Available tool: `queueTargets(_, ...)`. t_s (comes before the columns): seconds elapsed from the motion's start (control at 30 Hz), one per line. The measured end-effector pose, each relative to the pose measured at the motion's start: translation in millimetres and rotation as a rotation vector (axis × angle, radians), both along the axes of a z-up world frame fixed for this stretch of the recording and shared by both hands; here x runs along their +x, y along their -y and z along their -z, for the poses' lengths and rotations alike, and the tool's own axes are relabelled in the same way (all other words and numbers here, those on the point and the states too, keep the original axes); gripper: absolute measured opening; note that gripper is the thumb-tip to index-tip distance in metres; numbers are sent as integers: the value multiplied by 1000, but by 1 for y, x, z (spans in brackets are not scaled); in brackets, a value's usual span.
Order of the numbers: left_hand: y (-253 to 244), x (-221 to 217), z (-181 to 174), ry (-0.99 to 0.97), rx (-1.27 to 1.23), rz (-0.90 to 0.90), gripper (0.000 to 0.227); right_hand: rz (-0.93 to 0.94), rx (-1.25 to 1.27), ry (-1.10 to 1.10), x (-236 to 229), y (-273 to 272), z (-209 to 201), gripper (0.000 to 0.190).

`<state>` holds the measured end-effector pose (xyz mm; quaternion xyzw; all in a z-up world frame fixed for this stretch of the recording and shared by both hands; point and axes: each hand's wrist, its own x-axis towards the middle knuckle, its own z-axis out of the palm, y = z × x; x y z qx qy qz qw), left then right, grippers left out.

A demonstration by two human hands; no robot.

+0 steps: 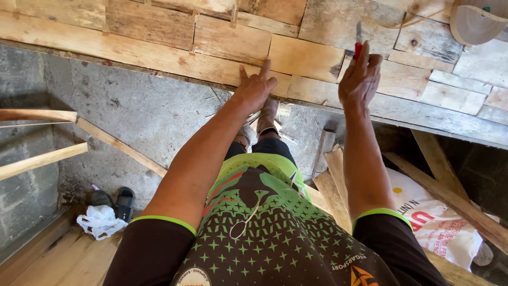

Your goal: Trim and glue small wood tiles onto a surface to create a decorative pattern.

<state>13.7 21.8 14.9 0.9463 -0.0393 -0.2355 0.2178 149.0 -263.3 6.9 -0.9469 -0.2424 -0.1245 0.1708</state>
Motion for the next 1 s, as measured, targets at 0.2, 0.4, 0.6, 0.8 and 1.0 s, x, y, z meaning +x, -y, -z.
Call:
queueTargets(0.2, -2, 1, 0, -2, -10, -27, 32, 146, -189, 46, 17, 8, 13, 61)
queueTargets(0.4, -2, -2, 10, 49, -68, -67, 36, 303, -226, 120, 33, 6, 12, 58)
queueTargets(0.6, -3, -6, 13, 40, -89, -81, 28, -150, 197, -448, -2, -56, 0, 19)
queueTargets(0.8, -5, -3, 6, 14, -76, -54, 42, -521, 154, -551, -34, -136, -42, 41)
queueTargets(1.0, -11, -13, 3, 96, -159, -115, 64, -590, 39, -593, -25, -156, -36, 70)
